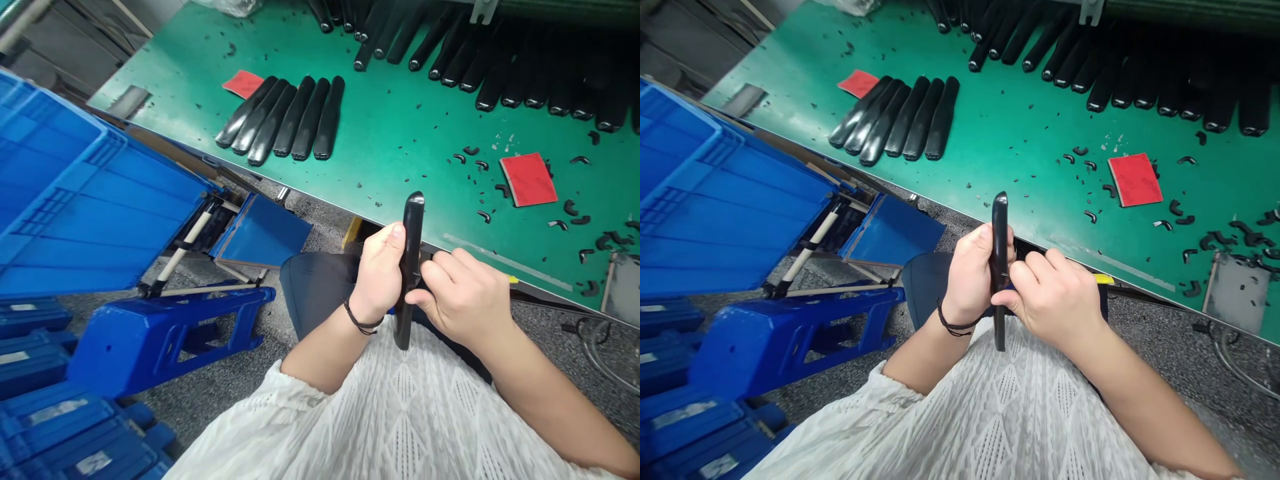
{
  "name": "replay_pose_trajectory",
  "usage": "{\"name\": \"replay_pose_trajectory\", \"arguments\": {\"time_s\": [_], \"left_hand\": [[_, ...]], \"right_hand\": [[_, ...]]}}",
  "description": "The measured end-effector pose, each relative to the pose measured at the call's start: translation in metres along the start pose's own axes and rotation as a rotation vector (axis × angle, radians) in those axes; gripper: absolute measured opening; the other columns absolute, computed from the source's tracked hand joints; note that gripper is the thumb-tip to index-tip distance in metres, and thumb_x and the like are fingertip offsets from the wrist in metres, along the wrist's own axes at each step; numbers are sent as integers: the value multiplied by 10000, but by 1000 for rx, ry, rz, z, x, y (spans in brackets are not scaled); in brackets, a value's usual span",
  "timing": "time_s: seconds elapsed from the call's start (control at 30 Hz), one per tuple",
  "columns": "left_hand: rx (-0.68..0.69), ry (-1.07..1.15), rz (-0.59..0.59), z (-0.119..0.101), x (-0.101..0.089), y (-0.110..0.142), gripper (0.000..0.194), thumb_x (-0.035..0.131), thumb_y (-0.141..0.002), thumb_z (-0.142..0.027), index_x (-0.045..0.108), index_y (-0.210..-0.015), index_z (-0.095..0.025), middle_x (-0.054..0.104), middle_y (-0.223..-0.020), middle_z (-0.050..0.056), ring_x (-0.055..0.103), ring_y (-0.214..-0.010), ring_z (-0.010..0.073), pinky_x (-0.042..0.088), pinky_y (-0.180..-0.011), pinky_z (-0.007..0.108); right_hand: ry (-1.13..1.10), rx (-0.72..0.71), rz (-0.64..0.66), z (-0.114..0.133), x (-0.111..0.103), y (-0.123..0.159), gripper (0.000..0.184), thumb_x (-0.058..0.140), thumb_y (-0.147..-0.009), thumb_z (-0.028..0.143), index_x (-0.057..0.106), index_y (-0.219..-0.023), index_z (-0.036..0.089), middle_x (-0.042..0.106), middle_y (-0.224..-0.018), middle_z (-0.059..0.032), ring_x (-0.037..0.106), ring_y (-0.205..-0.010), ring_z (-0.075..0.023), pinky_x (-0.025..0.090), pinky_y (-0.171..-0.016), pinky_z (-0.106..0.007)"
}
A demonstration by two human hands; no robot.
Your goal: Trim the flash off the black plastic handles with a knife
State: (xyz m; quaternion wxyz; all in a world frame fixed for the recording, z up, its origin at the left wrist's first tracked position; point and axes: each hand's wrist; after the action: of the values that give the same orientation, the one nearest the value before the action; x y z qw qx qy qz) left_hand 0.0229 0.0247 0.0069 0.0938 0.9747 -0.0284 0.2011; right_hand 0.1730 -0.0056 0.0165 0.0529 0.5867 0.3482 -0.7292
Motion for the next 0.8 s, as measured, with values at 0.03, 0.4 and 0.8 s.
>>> {"name": "replay_pose_trajectory", "arguments": {"time_s": [0.03, 0.4, 0.8], "left_hand": [[-1, 7, -8, 0, 0, -1, 509, 549, -979, -654, 582, -801, -178, 458, -636, -23, 369, -539, 91, 317, -507, 248], [-1, 44, -49, 4, -1, -9, 533, 561, -950, -696, 585, -806, -183, 440, -611, -35, 382, -518, 87, 322, -478, 241], [-53, 71, -197, -13, -4, -33, 538, 573, -932, -716, 613, -783, -200, 467, -559, -24, 416, -478, 100, 299, -441, 260]], "right_hand": [[-5, 2, 0, 1, 1, 0, 507, 386, -1066, 579, 547, -750, 217, 490, -686, -10, 361, -679, -179, 207, -583, -327], [-32, -14, 38, 0, 6, 3, 494, 402, -1069, 550, 550, -739, 213, 510, -697, -13, 368, -691, -176, 221, -607, -330], [-106, -128, 120, 7, 8, 9, 461, 421, -1064, 534, 548, -750, 221, 517, -708, -17, 382, -710, -188, 209, -606, -342]]}}
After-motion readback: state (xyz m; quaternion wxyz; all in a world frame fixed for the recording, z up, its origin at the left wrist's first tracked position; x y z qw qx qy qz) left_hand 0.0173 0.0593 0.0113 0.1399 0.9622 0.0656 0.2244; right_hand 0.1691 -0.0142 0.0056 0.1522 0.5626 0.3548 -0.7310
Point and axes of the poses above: each hand's wrist, its own y-axis away from the middle knuckle, its own x-axis out of the palm, z = x × y
